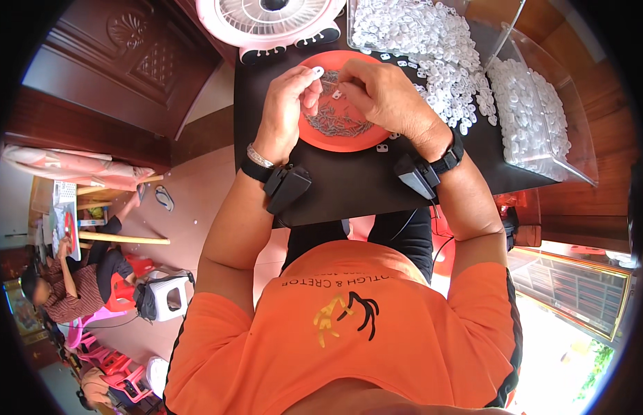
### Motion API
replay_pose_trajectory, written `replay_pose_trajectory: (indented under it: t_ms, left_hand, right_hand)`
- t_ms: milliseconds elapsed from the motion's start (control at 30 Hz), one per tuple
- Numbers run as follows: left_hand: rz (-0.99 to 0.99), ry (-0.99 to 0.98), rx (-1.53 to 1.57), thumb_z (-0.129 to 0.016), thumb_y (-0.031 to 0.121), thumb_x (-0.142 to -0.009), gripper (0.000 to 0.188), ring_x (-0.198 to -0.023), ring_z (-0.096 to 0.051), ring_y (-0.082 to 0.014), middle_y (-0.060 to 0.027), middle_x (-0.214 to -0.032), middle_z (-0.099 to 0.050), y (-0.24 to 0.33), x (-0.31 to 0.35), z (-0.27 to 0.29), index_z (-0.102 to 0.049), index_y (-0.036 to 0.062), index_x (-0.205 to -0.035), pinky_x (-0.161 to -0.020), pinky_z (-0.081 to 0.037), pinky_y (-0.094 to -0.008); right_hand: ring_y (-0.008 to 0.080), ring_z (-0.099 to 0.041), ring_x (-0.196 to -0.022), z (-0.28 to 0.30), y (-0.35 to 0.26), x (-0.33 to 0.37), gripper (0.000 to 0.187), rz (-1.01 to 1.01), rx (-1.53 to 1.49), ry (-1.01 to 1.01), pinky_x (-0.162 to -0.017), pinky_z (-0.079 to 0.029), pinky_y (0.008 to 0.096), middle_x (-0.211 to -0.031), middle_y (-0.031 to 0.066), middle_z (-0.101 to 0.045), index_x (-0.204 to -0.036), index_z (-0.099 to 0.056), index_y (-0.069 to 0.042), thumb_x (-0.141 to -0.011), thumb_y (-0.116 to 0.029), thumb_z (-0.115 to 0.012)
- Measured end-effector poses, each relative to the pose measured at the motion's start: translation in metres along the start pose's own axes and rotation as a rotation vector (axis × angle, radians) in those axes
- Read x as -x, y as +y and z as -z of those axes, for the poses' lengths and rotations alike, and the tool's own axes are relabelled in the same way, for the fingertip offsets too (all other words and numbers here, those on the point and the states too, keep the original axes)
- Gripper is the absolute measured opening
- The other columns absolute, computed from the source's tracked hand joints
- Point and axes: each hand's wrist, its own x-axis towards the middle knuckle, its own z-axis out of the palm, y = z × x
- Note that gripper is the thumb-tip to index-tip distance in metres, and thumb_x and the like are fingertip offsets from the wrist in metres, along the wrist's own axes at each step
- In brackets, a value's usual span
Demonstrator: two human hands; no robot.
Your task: Assembling small metal components into white plastic housings at a desk.
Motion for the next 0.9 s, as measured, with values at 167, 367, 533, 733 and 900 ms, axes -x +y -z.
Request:
replay_pose_trajectory:
  t_ms: [167, 367, 533, 733, 900]
  left_hand:
    - [-0.003, 0.006, -0.011, -0.053, 0.02, -0.089, 0.022, -0.056, -0.041, -0.008, 0.001, -0.066, -0.046, -0.001, 0.0003, 0.0005, -0.053, 0.005, -0.074, -0.052, -0.036, -0.0243]
    - [0.009, -0.032, -0.026, -0.049, 0.021, -0.091, 0.022, -0.057, -0.042, -0.009, 0.0, -0.066, -0.046, -0.0031, 0.0012, -0.0015, -0.053, 0.0034, -0.078, -0.053, -0.037, -0.0242]
    - [0.011, -0.032, -0.038, -0.049, 0.025, -0.089, 0.028, -0.054, -0.043, -0.0089, 0.0014, -0.058, -0.045, -0.0032, 0.0021, -0.0064, -0.055, 0.0046, -0.072, -0.053, -0.034, -0.0223]
    - [0.015, -0.018, 0.017, -0.049, 0.023, -0.09, 0.024, -0.056, -0.043, -0.0095, 0.0003, -0.063, -0.046, -0.0069, 0.0, 0.0019, -0.054, 0.004, -0.076, -0.053, -0.035, -0.0237]
    - [0.028, -0.045, 0.023, -0.049, 0.021, -0.091, 0.021, -0.058, -0.043, -0.0097, -0.0002, -0.066, -0.047, -0.0067, 0.0002, 0.0013, -0.053, 0.0038, -0.08, -0.055, -0.037, -0.0248]
  right_hand:
    - [0.0268, -0.063, -0.066, 0.003, -0.0069, -0.0008, 0.009, -0.029, -0.15, 0.136, -0.061, -0.049, 0.0344, -0.068, 0.0102, -0.062, -0.085, -0.059, -0.005, -0.08, -0.012, -0.057]
    - [0.0286, -0.062, -0.066, -0.0005, -0.0027, -0.0019, 0.01, 0.107, -0.053, 0.257, -0.059, -0.049, 0.0364, -0.071, 0.0101, -0.061, -0.084, -0.06, -0.005, -0.078, -0.013, -0.061]
    - [0.0289, -0.062, -0.065, -0.0005, -0.0035, -0.0014, 0.01, 0.103, -0.049, 0.236, -0.058, -0.049, 0.0366, -0.071, 0.0098, -0.061, -0.083, -0.06, -0.006, -0.079, -0.015, -0.061]
    - [0.0292, -0.062, -0.063, 0.0058, -0.0101, -0.0001, 0.009, 0.046, -0.09, 0.213, -0.057, -0.049, 0.0357, -0.07, 0.0104, -0.062, -0.081, -0.059, -0.005, -0.077, -0.012, -0.062]
    - [0.0292, -0.062, -0.062, 0.0041, -0.008, -0.0001, 0.008, 0.091, -0.08, 0.257, -0.056, -0.049, 0.0353, -0.067, 0.0103, -0.062, -0.081, -0.06, -0.005, -0.076, -0.011, -0.062]
